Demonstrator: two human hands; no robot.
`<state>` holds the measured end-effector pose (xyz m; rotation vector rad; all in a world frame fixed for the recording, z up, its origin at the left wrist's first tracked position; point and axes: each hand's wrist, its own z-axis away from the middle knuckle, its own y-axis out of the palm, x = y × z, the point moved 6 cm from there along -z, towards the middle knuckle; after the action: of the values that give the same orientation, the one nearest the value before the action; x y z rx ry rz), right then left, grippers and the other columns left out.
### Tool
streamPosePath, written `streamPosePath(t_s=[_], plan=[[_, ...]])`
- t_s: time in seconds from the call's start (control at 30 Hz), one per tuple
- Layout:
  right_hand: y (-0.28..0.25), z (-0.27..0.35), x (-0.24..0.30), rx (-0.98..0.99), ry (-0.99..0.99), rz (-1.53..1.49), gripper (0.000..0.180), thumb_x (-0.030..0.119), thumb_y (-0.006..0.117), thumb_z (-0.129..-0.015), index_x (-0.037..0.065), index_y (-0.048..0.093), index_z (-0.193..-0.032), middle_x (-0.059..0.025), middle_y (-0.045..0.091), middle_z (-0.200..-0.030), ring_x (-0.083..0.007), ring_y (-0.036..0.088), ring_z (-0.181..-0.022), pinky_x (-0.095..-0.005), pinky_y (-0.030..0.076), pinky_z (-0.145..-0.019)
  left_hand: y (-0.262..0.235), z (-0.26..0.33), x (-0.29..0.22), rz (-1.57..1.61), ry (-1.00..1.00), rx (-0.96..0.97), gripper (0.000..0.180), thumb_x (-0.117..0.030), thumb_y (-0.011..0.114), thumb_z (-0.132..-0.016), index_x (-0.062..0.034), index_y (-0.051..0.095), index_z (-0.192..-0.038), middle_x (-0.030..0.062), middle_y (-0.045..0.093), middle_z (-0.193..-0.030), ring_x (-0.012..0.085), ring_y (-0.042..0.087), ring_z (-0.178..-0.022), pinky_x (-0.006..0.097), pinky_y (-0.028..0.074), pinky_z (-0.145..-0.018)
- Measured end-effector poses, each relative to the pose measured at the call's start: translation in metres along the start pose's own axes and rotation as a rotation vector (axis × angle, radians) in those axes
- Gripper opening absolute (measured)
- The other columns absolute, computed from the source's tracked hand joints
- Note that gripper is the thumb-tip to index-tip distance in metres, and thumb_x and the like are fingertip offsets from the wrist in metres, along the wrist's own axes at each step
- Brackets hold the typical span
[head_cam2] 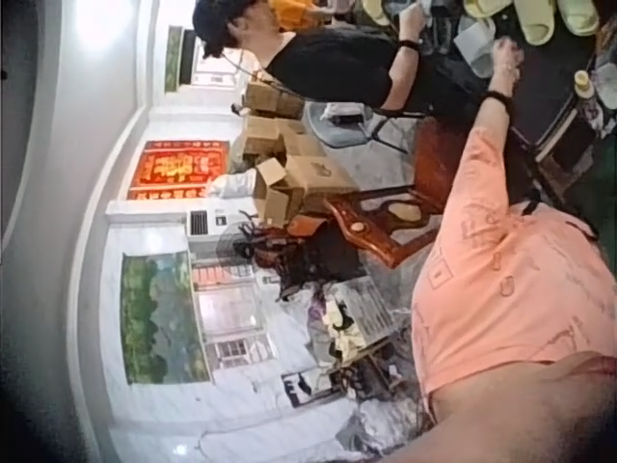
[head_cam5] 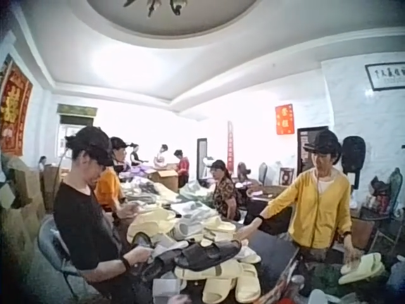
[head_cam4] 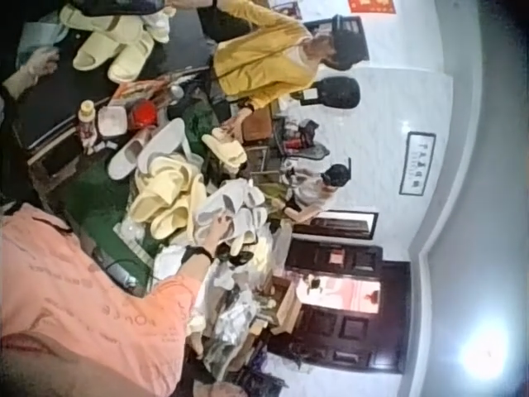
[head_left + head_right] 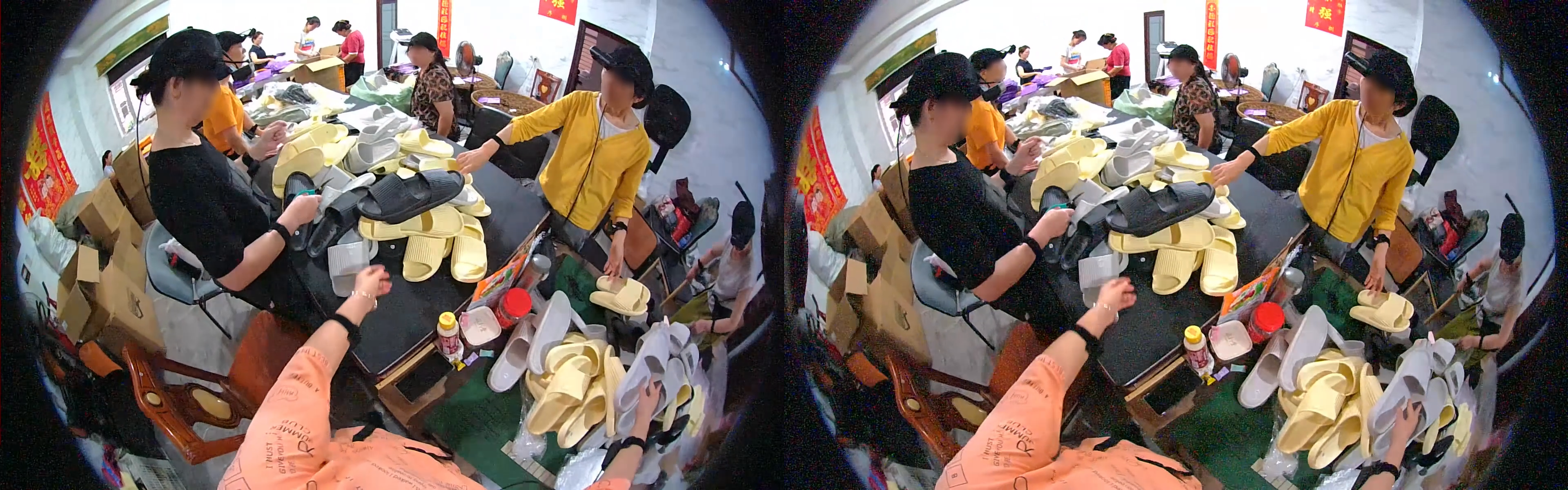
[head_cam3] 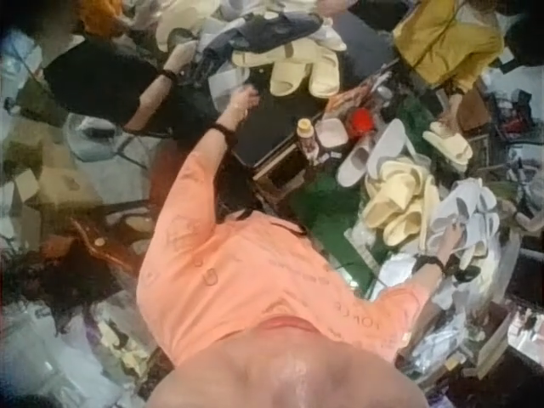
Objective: Inspecting and sorting various shoe components and finished sandals in a manufacturing environment.
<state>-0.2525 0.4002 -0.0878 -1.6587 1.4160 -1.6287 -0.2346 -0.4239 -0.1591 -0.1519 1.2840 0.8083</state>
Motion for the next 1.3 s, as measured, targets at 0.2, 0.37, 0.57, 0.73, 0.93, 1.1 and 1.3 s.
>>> streamPosePath(t_s=[0.2, 0.37, 0.57, 0.73, 0.93, 1.1, 1.3], plan=[[-0.011, 0.053, 0.02, -0.026, -0.142, 0.101, 0.039, 0.009, 0.05, -0.072, 0.0, 0.046, -0.109, -0.0205, 0.033, -0.123, -0.0302, 0.032, -0.114, -0.0352, 0.025, -0.094, -0.011, -0.092, -0.051, 0.155, 0.073, -0.262, 0.034, -0.029, 0.049, -0.077, -0.0012, 0.044, -0.096, 0.0134, 0.051, -0.08, 0.0251, 0.055, -0.063, 0.033, 0.049, -0.05], [-0.011, 0.123, 0.038, -0.091, 0.012, -0.09, 0.035, 0.003, 0.049, -0.071, -0.001, 0.048, -0.105, -0.0147, 0.045, -0.111, -0.0242, 0.044, -0.098, -0.0304, 0.035, -0.083, 0.004, -0.13, -0.05, 0.27, -0.007, -0.174, 0.046, -0.043, 0.049, -0.077, -0.0018, 0.044, -0.098, 0.0138, 0.05, -0.087, 0.0266, 0.054, -0.067, 0.036, 0.049, -0.053], [0.029, 0.191, 0.095, 0.06, 0.046, -0.429, 0.028, -0.001, 0.046, -0.07, -0.001, 0.05, -0.098, -0.0069, 0.049, -0.093, -0.0143, 0.045, -0.074, -0.0231, 0.038, -0.067, 0.017, -0.147, -0.053, 0.251, -0.107, -0.234, 0.04, -0.042, 0.05, -0.077, -0.0102, 0.041, -0.099, 0.0117, 0.051, -0.082, 0.0286, 0.054, -0.067, 0.041, 0.045, -0.053], [0.041, 0.212, 0.163, 0.114, -0.051, -0.352, 0.025, 0.0, 0.048, -0.071, 0.0, 0.051, -0.095, -0.0066, 0.05, -0.086, -0.0134, 0.048, -0.074, -0.0232, 0.04, -0.066, 0.029, -0.153, -0.056, 0.44, -0.082, -0.256, 0.034, -0.034, 0.051, -0.078, -0.0098, 0.04, -0.099, 0.013, 0.05, -0.081, 0.0269, 0.053, -0.069, 0.04, 0.047, -0.057], [0.053, 0.209, 0.245, 0.218, -0.188, -0.364, 0.02, 0.0, 0.051, -0.07, -0.001, 0.056, -0.09, -0.0079, 0.053, -0.079, -0.0135, 0.049, -0.063, -0.0226, 0.04, -0.058, 0.019, -0.15, -0.042, 0.735, -0.149, -0.227, 0.03, -0.024, 0.048, -0.081, -0.0001, 0.044, -0.099, 0.0144, 0.053, -0.087, 0.0266, 0.055, -0.068, 0.036, 0.051, -0.06], [0.063, 0.204, 0.286, 0.239, -0.302, -0.374, 0.023, 0.002, 0.055, -0.069, 0.0, 0.056, -0.091, -0.0086, 0.054, -0.081, -0.0151, 0.051, -0.069, -0.0238, 0.042, -0.062, 0.085, -0.047, -0.047, 0.801, -0.208, 0.259, 0.037, -0.024, 0.032, -0.087, 0.0051, 0.035, -0.109, 0.0188, 0.041, -0.111, 0.0284, 0.041, -0.102, 0.037, 0.04, -0.087], [0.096, 0.206, 0.369, 0.494, -0.283, -0.789, 0.067, 0.014, 0.067, -0.064, 0.003, 0.032, -0.121, -0.0118, 0.047, -0.109, -0.02, 0.045, -0.098, -0.0304, 0.038, -0.081, 0.135, 0.098, 0.019, 0.758, -0.6, 0.529, 0.03, -0.018, 0.031, -0.086, -0.0019, 0.039, -0.11, 0.015, 0.046, -0.107, 0.0278, 0.046, -0.097, 0.038, 0.04, -0.087]])
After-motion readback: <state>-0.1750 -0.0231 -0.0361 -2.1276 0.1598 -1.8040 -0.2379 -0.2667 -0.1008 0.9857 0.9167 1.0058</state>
